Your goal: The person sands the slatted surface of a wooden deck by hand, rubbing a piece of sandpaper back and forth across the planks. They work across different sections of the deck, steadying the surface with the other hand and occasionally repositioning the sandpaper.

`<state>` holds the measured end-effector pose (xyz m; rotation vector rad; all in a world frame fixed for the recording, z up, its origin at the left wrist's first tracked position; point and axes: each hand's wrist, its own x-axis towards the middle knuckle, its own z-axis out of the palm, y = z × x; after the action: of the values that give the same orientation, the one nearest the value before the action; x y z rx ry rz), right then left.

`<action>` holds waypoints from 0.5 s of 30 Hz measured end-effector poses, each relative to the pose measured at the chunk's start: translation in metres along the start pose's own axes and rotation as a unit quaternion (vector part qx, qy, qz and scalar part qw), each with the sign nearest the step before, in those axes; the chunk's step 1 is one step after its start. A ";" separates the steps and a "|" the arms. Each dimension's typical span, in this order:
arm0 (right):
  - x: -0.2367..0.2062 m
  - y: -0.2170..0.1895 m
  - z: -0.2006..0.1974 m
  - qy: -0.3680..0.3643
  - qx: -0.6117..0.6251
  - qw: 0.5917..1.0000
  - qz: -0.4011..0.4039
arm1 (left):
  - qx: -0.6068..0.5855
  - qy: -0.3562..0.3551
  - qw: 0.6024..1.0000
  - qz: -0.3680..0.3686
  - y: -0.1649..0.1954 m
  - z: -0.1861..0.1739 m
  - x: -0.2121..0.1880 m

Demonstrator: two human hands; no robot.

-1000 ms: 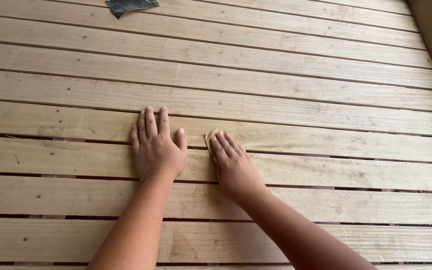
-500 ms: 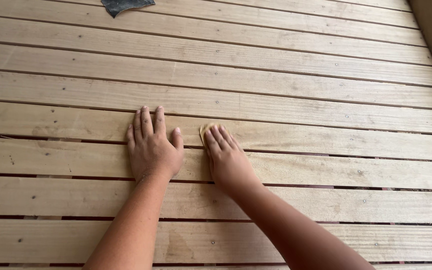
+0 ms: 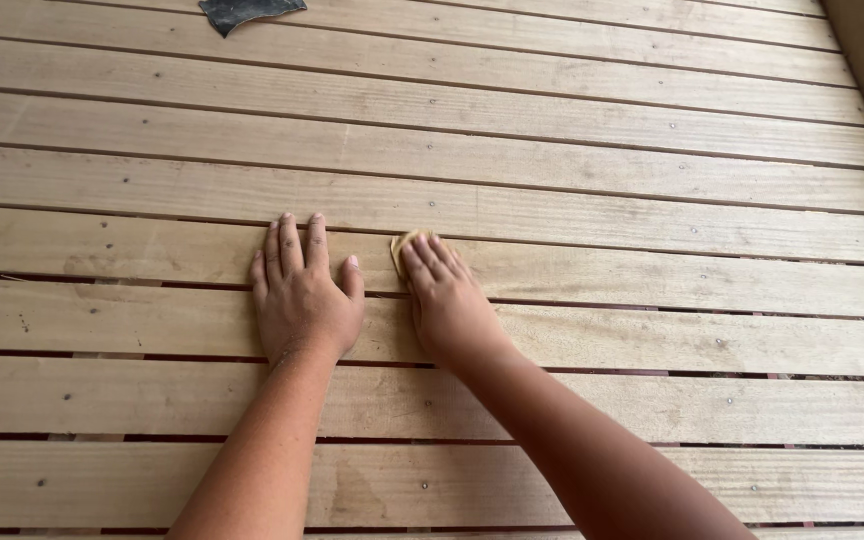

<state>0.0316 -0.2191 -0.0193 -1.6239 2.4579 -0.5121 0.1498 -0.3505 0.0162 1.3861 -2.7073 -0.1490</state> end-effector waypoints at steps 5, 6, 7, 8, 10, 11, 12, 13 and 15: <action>-0.048 -0.028 -0.004 0.024 -0.058 0.997 -0.032 | 0.007 0.012 1.000 0.011 -0.002 0.001 0.000; -0.078 -0.040 -0.007 0.017 -0.074 0.996 -0.047 | 0.002 0.008 1.000 0.009 -0.002 0.000 0.000; -0.098 -0.045 -0.012 -0.011 -0.060 0.997 -0.049 | -0.002 0.004 1.000 0.007 -0.001 -0.001 0.000; -0.107 -0.044 -0.017 -0.040 -0.044 0.997 -0.050 | -0.002 0.006 1.000 0.007 -0.001 -0.002 0.000; -0.103 -0.035 -0.022 -0.008 -0.040 0.996 -0.074 | 0.002 0.008 1.000 0.007 0.000 -0.003 0.000; -0.088 -0.027 -0.021 0.009 -0.036 0.996 -0.086 | -0.001 0.013 1.000 0.006 0.000 -0.004 0.001; -0.070 -0.019 -0.018 0.017 -0.035 0.996 -0.074 | -0.004 0.014 1.000 0.005 0.001 -0.003 0.000; -0.047 -0.010 -0.012 0.024 -0.034 0.997 -0.060 | -0.008 0.013 1.000 0.004 0.000 -0.002 -0.001; -0.012 -0.002 0.003 0.032 0.043 0.998 -0.025 | -0.011 0.018 1.000 0.006 -0.001 0.000 -0.001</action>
<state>0.0389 -0.2096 -0.0220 -1.6636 2.4098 -0.6776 0.1513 -0.3502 0.0163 1.3516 -2.6765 -0.1521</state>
